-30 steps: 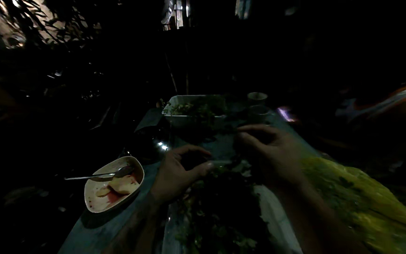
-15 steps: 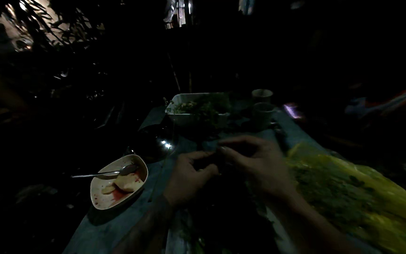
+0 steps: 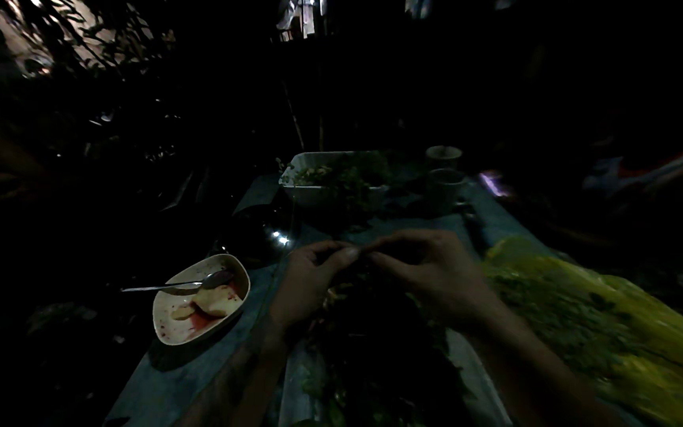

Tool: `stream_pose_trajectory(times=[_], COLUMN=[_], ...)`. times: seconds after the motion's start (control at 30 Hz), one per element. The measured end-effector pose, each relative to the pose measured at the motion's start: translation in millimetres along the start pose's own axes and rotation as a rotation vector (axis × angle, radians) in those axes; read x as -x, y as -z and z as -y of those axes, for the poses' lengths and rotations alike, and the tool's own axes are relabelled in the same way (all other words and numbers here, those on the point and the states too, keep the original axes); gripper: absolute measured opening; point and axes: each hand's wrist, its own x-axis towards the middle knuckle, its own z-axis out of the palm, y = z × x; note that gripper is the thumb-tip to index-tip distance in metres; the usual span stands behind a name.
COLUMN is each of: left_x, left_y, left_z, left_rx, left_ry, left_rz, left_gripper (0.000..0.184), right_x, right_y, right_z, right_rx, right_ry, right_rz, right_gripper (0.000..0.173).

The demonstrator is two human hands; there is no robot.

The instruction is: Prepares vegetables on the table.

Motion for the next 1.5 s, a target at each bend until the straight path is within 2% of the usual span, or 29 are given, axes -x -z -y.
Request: stream_pose_trajectory(times=[0.13,0.3,0.63,0.97,1.2,1.3,1.43,1.5], left_x=[0.3,-7.2,-4.6,-5.9,-9.2,-14.3,-11.7,-10.1], left_y=[0.0,6.2,2.7,8.7,11.7,16.1,16.5,14.4], left_z=[2.1,13.7,10.6,6.9,8.6,10.7,10.1,9.3], left_rx=[-0.057,-0.014,-0.126,-0.205,-0.169,-0.065,-0.072,-0.036], left_ry=[-0.042,-0.037,-0.093,-0.129,-0.118,-0.14,-0.091,-0.056], left_rz=[0.007,0.109,0.057,-0.057,-0.092,-0.146,-0.143,-0.104], left_gripper=[0.013,0.014,0.017,0.018,0.017,0.016,0.017,0.017], right_x=[1.2,0.2,-1.1,-4.7,-5.2,-1.8,8.1,9.1], right_y=[-4.4,-4.8,-2.6,-1.9,4.7,13.8,23.8,22.5], right_z=[1.6,-0.2,0.2,-3.0,-4.2,-0.3,9.9,10.7], right_rx=[-0.04,0.01,0.098,-0.184,-0.219,-0.188,0.05,0.127], right_ry=[0.002,-0.018,-0.058,-0.223,-0.199,-0.115,0.115,0.178], right_rz=[0.017,-0.007,-0.033,-0.073,-0.093,-0.084,0.117,0.079], right_gripper=[0.011,0.01,0.006,0.005,0.006,0.006,0.009,0.013])
